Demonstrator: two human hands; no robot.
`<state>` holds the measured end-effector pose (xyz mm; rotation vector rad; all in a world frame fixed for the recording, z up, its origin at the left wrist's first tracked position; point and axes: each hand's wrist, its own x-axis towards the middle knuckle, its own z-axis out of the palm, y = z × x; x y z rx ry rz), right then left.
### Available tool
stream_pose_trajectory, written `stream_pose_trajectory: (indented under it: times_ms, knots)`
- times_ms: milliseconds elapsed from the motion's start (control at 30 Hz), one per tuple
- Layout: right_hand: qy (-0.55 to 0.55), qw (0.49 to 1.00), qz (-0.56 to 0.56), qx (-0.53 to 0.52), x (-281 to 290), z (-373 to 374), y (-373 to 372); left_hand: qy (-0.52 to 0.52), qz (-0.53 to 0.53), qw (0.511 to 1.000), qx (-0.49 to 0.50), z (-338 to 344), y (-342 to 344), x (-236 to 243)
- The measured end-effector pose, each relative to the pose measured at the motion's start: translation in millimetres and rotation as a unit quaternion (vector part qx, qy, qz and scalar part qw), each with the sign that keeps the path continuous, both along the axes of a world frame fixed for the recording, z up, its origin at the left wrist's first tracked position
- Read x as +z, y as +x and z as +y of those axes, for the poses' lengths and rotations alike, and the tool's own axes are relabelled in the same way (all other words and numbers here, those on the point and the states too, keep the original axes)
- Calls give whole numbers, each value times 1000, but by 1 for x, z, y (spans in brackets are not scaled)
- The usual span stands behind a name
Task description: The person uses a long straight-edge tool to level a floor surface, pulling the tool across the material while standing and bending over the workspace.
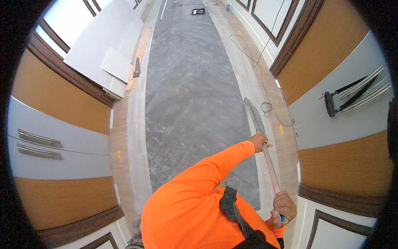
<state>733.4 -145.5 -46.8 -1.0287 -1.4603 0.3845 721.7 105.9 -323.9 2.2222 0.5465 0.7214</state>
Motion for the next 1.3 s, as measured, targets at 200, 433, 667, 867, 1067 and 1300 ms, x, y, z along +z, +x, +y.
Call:
stream_pose_trajectory:
  times_ms: [200,433,667,867,1067,1300]
  knots:
    - [9,998,28,49,0,-6,-62,12,29,999,19,-1,-98,8]
    - [-56,990,103,84,-31,-23,-133,5,124,984,131,-12,-265,17]
    - [-131,955,148,223,-32,7,-239,-50,217,936,274,-37,-455,-4]
    - [-298,918,60,254,-75,16,-280,-100,232,880,403,-85,-589,18]
    - [-74,826,49,557,-56,54,-350,-61,244,841,478,-135,-654,-5]
    - [-91,878,79,463,-33,46,-276,-38,248,854,456,-118,-565,13]
